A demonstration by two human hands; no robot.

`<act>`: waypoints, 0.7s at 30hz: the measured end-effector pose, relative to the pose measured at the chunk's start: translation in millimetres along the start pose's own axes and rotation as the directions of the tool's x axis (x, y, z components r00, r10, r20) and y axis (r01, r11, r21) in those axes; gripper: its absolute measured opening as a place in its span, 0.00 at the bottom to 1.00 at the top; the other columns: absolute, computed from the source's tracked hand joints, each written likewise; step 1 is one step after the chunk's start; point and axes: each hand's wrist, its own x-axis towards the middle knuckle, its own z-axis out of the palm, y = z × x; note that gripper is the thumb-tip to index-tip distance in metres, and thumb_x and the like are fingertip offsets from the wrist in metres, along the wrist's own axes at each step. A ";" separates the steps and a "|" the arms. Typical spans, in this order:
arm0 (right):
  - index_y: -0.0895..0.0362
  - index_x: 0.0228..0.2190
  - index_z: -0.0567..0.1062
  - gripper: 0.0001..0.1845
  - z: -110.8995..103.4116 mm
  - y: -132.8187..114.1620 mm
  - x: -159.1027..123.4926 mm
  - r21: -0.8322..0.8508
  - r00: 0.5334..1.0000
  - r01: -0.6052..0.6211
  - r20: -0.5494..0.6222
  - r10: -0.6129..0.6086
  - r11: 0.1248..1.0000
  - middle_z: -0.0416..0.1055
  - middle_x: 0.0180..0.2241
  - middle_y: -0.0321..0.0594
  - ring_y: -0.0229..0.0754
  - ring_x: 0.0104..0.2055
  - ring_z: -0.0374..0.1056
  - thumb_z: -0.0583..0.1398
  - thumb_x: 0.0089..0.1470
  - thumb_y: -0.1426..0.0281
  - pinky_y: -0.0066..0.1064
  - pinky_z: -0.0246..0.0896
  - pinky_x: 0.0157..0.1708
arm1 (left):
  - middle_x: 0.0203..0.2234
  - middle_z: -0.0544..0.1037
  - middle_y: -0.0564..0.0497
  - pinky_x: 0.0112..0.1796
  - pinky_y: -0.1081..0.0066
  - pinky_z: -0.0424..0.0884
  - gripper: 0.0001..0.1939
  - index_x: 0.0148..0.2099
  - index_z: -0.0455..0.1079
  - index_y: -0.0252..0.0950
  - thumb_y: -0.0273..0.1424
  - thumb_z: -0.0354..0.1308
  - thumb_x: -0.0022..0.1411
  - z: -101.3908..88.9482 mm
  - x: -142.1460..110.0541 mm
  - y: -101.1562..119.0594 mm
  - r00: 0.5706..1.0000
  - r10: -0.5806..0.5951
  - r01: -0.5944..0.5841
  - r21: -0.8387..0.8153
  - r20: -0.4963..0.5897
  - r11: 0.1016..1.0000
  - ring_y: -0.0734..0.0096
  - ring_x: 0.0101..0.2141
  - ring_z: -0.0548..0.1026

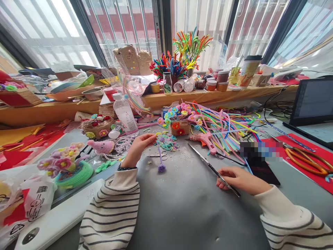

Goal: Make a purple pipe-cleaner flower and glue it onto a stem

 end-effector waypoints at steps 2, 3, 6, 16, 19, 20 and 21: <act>0.59 0.30 0.71 0.18 1.9 3.7 -9.7 0.170 1.000 0.007 0.015 -0.010 0.985 0.71 0.36 0.49 0.46 0.38 0.68 0.55 0.44 0.57 0.35 0.62 0.39 | 0.21 0.73 0.53 0.31 0.75 0.64 0.12 0.26 0.71 0.34 0.36 0.61 0.39 1.0 -0.3 1.4 0.998 0.056 -0.056 -0.012 -0.015 0.998 0.77 0.25 0.70; 0.59 0.32 0.71 0.20 3.6 5.3 -13.7 0.230 1.000 0.005 0.007 -0.007 0.973 0.70 0.39 0.50 0.48 0.41 0.67 0.56 0.43 0.56 0.36 0.61 0.42 | 0.21 0.73 0.53 0.31 0.75 0.64 0.11 0.26 0.70 0.34 0.36 0.61 0.40 1.4 -0.4 1.9 0.996 0.083 -0.083 -0.017 -0.024 0.996 0.78 0.24 0.69; 0.58 0.35 0.72 0.21 11.6 7.8 -19.7 0.277 0.999 0.040 -0.020 -0.036 0.960 0.68 0.42 0.51 0.51 0.44 0.65 0.58 0.41 0.56 0.41 0.58 0.46 | 0.20 0.72 0.54 0.30 0.75 0.65 0.11 0.27 0.69 0.33 0.36 0.60 0.41 2.1 -0.3 2.6 0.988 0.146 -0.148 -0.026 -0.056 0.989 0.78 0.22 0.69; 0.59 0.34 0.69 0.25 51.9 -39.5 35.0 0.312 0.889 0.444 -0.038 -0.455 0.840 0.69 0.39 0.50 0.48 0.42 0.65 0.56 0.40 0.51 0.43 0.58 0.44 | 0.21 0.69 0.54 0.26 0.76 0.66 0.11 0.30 0.64 0.34 0.38 0.53 0.49 0.9 0.0 3.6 0.899 0.403 -0.380 0.152 -0.170 0.912 0.78 0.22 0.68; 0.61 0.29 0.69 0.26 64.6 -64.4 58.7 0.342 0.880 0.447 -0.006 -0.474 0.827 0.70 0.35 0.49 0.47 0.39 0.66 0.56 0.39 0.50 0.42 0.59 0.41 | 0.20 0.69 0.54 0.26 0.76 0.66 0.12 0.32 0.63 0.36 0.39 0.50 0.52 0.0 -3.1 4.5 0.839 0.489 -0.414 0.303 -0.239 0.858 0.77 0.22 0.69; 0.61 0.28 0.69 0.26 68.2 -70.4 64.9 0.349 0.881 0.444 -0.003 -0.473 0.826 0.70 0.33 0.48 0.46 0.38 0.67 0.57 0.38 0.50 0.41 0.60 0.40 | 0.20 0.69 0.54 0.26 0.76 0.66 0.12 0.33 0.62 0.36 0.39 0.49 0.52 -0.1 -4.5 4.8 0.818 0.510 -0.406 0.363 -0.266 0.839 0.76 0.22 0.69; 0.61 0.28 0.69 0.26 71.3 -74.9 70.0 0.351 0.882 0.441 0.001 -0.472 0.826 0.70 0.32 0.47 0.45 0.37 0.67 0.57 0.38 0.50 0.41 0.60 0.40 | 0.19 0.69 0.54 0.26 0.76 0.65 0.12 0.33 0.62 0.36 0.40 0.48 0.53 -0.1 -5.9 5.2 0.799 0.527 -0.389 0.419 -0.290 0.820 0.76 0.22 0.70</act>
